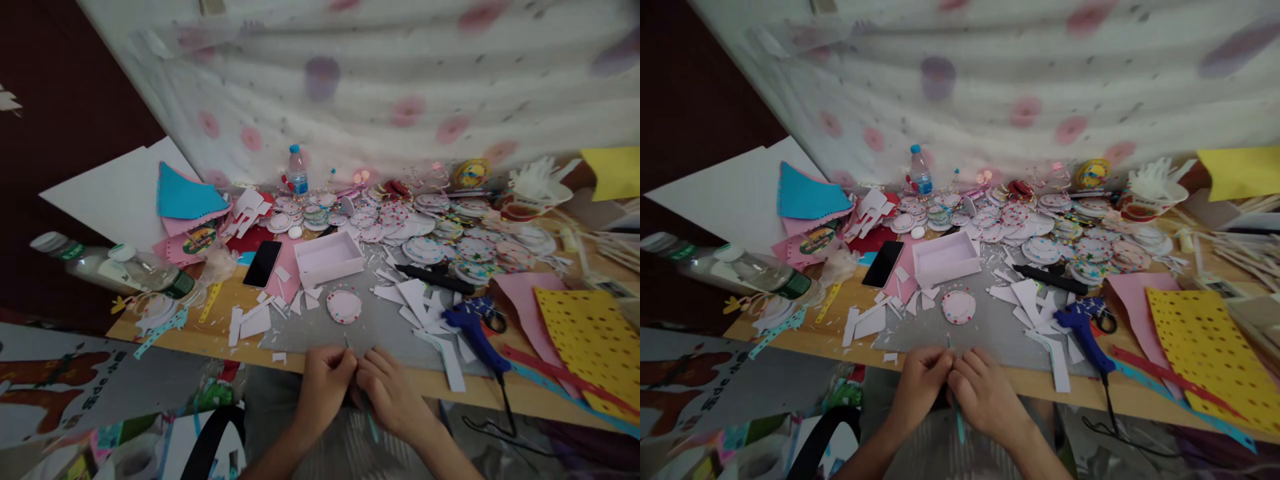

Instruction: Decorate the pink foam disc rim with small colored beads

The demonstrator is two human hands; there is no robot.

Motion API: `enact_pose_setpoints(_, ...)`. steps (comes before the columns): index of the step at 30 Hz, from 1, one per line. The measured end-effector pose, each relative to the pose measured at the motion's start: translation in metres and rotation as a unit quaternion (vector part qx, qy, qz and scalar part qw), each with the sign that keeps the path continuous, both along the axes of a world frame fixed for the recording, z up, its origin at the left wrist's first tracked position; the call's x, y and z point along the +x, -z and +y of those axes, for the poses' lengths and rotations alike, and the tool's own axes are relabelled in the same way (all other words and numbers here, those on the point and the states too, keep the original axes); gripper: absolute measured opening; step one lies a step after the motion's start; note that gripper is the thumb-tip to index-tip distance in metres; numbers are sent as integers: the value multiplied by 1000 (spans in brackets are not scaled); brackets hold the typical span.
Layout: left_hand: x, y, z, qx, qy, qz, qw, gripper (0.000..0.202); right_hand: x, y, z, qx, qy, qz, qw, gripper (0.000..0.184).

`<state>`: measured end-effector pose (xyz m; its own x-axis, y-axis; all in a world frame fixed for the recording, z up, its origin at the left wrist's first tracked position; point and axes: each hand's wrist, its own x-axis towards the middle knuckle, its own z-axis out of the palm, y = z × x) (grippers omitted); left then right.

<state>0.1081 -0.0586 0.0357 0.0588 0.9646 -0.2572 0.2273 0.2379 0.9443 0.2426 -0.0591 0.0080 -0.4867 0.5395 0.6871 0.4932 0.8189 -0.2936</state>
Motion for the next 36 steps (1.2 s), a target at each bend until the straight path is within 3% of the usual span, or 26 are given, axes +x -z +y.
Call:
enact_pose_setpoints(3,-2,7,1,4,29,-14,999,43,1,13,-1,-101,-1,70,992,26)
enact_pose_setpoints(5,-5,11,2,-1,55,-37,998,44,2,21,0,-166,12,182,969,28)
enact_pose_setpoints(9,-14,22,7,8,20,-34,999,38,6,26,12,-189,56,348,917,21)
enact_pose_setpoints(14,-22,35,23,-111,-78,-142,980,41,6,33,34,-229,75,394,887,19)
enact_pose_setpoints(18,-22,38,40,-175,-74,-176,966,47,1,46,40,-246,68,406,877,21)
enact_pose_setpoints(26,-18,46,66,-179,-50,-208,960,39,-3,52,39,-260,31,377,889,20)
enact_pose_setpoints(36,-14,53,66,-141,-40,-192,970,34,-3,49,40,-265,47,367,890,21)
